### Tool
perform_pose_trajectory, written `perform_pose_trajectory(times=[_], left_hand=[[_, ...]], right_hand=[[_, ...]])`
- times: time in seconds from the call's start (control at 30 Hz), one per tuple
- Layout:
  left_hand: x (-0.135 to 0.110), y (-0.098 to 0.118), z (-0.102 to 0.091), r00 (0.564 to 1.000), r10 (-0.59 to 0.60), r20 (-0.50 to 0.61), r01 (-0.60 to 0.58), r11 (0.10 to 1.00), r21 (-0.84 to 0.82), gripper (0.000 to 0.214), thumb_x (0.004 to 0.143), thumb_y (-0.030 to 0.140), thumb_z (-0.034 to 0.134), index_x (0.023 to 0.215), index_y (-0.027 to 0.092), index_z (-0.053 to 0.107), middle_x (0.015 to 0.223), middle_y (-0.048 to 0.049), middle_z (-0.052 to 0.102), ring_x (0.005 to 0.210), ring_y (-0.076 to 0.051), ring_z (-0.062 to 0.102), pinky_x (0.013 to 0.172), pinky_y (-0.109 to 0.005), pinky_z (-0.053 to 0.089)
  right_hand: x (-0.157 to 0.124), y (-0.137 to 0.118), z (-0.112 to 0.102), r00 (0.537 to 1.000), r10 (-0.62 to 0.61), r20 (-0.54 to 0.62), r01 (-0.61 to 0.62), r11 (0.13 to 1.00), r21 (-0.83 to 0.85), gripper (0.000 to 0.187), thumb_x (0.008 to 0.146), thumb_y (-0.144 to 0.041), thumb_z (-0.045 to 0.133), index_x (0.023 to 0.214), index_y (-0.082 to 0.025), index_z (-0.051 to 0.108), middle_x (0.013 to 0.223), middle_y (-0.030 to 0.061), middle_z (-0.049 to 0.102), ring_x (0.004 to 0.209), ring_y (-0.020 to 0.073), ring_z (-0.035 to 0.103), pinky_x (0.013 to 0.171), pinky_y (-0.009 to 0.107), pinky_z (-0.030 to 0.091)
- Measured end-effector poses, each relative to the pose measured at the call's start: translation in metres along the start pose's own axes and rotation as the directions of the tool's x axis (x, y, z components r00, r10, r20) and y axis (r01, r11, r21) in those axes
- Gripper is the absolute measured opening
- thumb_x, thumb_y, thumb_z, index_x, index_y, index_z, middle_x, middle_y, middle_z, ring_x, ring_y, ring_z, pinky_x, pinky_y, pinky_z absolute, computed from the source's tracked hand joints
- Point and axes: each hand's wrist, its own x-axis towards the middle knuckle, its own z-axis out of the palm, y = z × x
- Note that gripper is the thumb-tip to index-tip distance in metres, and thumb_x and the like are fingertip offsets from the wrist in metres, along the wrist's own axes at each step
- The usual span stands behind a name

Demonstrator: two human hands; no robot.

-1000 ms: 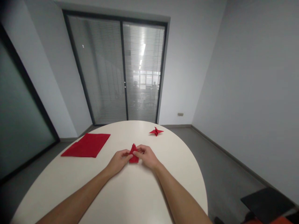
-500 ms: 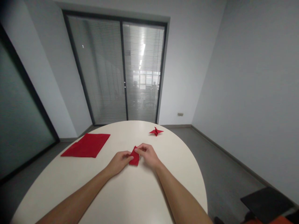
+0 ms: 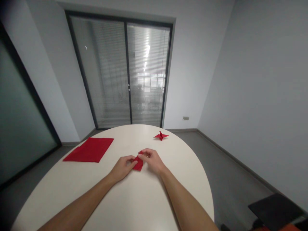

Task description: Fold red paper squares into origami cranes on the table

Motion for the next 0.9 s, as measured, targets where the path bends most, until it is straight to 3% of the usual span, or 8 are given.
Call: perform_pose_trajectory(times=[0.3, 0.47, 0.53, 0.63, 0.73, 0.83, 0.9], left_hand=[[-0.001, 0.0, 0.001, 1.0, 0.0, 0.024, 0.0, 1.0, 0.005, 0.02, 0.085, 0.023, 0.059, 0.094, 0.02, 0.077, 0.088, -0.0026, 0.077, 0.082, -0.02, 0.068, 0.081, -0.028, 0.047], [-0.002, 0.002, 0.001, 0.998, -0.012, 0.054, 0.012, 1.0, 0.011, 0.02, 0.085, 0.024, 0.059, 0.092, 0.02, 0.077, 0.088, -0.0034, 0.077, 0.081, -0.02, 0.068, 0.079, -0.028, 0.047], [-0.002, 0.002, 0.001, 0.998, -0.009, 0.057, 0.008, 1.0, 0.012, 0.019, 0.086, 0.024, 0.059, 0.091, 0.02, 0.077, 0.088, -0.0034, 0.077, 0.081, -0.02, 0.068, 0.079, -0.028, 0.047], [-0.001, 0.001, 0.0, 0.999, -0.001, 0.034, 0.0, 0.999, 0.033, 0.019, 0.086, 0.024, 0.059, 0.092, 0.02, 0.077, 0.087, -0.0032, 0.077, 0.081, -0.02, 0.067, 0.079, -0.028, 0.047], [0.0, -0.002, 0.0, 1.0, 0.003, -0.017, -0.002, 1.0, 0.027, 0.02, 0.087, 0.025, 0.058, 0.094, 0.02, 0.076, 0.088, -0.0036, 0.076, 0.081, -0.02, 0.067, 0.08, -0.029, 0.048], [0.001, -0.004, 0.0, 0.999, 0.005, -0.045, -0.005, 1.0, 0.006, 0.018, 0.087, 0.027, 0.058, 0.092, 0.019, 0.074, 0.088, -0.0034, 0.076, 0.081, -0.019, 0.067, 0.079, -0.028, 0.048], [0.001, -0.004, 0.001, 0.999, 0.007, -0.044, -0.007, 1.0, 0.009, 0.017, 0.087, 0.027, 0.058, 0.09, 0.019, 0.073, 0.086, -0.0032, 0.075, 0.08, -0.019, 0.067, 0.079, -0.028, 0.048]], right_hand=[[0.0, -0.002, 0.002, 0.999, -0.01, -0.038, 0.011, 1.0, 0.028, 0.026, 0.075, -0.042, 0.079, 0.077, -0.018, 0.068, 0.069, -0.0015, 0.066, 0.065, 0.014, 0.056, 0.066, 0.028, 0.041], [0.0, -0.005, -0.002, 1.0, -0.005, -0.027, 0.004, 0.998, -0.06, 0.04, 0.085, -0.053, 0.066, 0.069, -0.017, 0.071, 0.068, 0.003, 0.069, 0.066, 0.0165, 0.06, 0.07, 0.031, 0.044], [0.001, -0.006, -0.005, 0.999, -0.005, -0.047, 0.001, 0.995, -0.098, 0.044, 0.085, -0.057, 0.064, 0.073, -0.016, 0.074, 0.073, 0.0053, 0.071, 0.069, 0.0179, 0.062, 0.071, 0.032, 0.045], [0.002, -0.007, -0.008, 0.996, 0.02, -0.084, -0.027, 0.997, -0.074, 0.047, 0.086, -0.061, 0.061, 0.095, -0.017, 0.077, 0.085, 0.0074, 0.073, 0.075, 0.019, 0.064, 0.071, 0.032, 0.048], [0.002, -0.003, -0.009, 0.996, 0.065, -0.059, -0.065, 0.998, 0.002, 0.051, 0.08, -0.057, 0.071, 0.114, -0.02, 0.071, 0.09, 0.0063, 0.073, 0.077, 0.018, 0.065, 0.071, 0.031, 0.049], [0.001, 0.003, -0.009, 0.997, 0.078, 0.021, -0.079, 0.996, 0.032, 0.048, 0.072, -0.047, 0.081, 0.109, -0.019, 0.072, 0.092, 0.0056, 0.073, 0.078, 0.0173, 0.065, 0.075, 0.031, 0.048], [0.001, 0.005, -0.008, 0.997, 0.065, 0.051, -0.066, 0.998, 0.018, 0.038, 0.073, -0.045, 0.081, 0.099, -0.018, 0.074, 0.091, 0.006, 0.074, 0.078, 0.0175, 0.065, 0.078, 0.032, 0.047]])
